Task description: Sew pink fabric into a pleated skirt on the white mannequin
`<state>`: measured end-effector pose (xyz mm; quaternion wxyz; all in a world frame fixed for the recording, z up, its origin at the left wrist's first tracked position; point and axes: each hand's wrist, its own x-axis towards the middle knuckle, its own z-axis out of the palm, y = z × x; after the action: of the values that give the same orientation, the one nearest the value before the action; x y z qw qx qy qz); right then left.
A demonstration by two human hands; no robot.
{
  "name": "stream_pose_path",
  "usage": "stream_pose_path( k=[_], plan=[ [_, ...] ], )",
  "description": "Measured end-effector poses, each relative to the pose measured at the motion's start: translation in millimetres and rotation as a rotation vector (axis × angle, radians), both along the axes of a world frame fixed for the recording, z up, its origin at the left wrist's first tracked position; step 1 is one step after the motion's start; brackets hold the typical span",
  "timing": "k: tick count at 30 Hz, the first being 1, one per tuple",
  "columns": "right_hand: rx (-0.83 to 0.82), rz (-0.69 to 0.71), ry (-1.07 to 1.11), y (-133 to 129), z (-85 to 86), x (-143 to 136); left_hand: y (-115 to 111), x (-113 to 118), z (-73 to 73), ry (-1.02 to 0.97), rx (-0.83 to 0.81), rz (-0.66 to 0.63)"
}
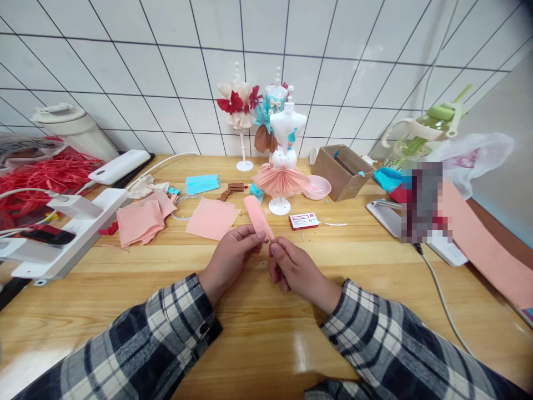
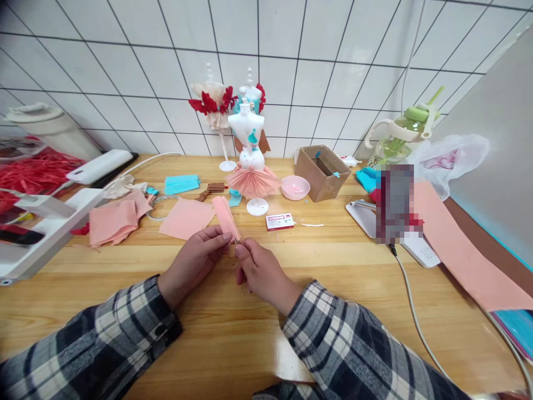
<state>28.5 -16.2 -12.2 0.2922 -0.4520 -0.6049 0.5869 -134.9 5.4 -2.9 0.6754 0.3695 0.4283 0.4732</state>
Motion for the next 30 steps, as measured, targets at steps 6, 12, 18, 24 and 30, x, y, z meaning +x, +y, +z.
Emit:
stream_pose_path(
  k=[6, 12, 18, 24, 30],
  plan=[
    [-0.034, -0.024, 0.020, 0.3, 1.7, -1.3, -0.3, 1.4, -1.6, 0.017, 0.019, -0.004],
    [-0.030, -0.043, 0.035, -0.2, 1.5, -4.0, -0.9, 2.3, -2.9, 0.036, 0.031, 0.003],
    [-0.013, -0.043, 0.037, 0.1, 1.4, -3.1, -0.1, 2.1, -4.5, 0.046, 0.032, 0.007],
    [0.015, -0.037, 0.027, -0.5, -0.7, -3.1, 0.2, 1.8, -4.9, 0.032, 0.026, 0.011],
    [0.065, -0.035, 0.000, 0.0, -1.5, -3.5, 0.3, 1.6, -5.0, 0.028, 0.023, 0.011]
  ],
)
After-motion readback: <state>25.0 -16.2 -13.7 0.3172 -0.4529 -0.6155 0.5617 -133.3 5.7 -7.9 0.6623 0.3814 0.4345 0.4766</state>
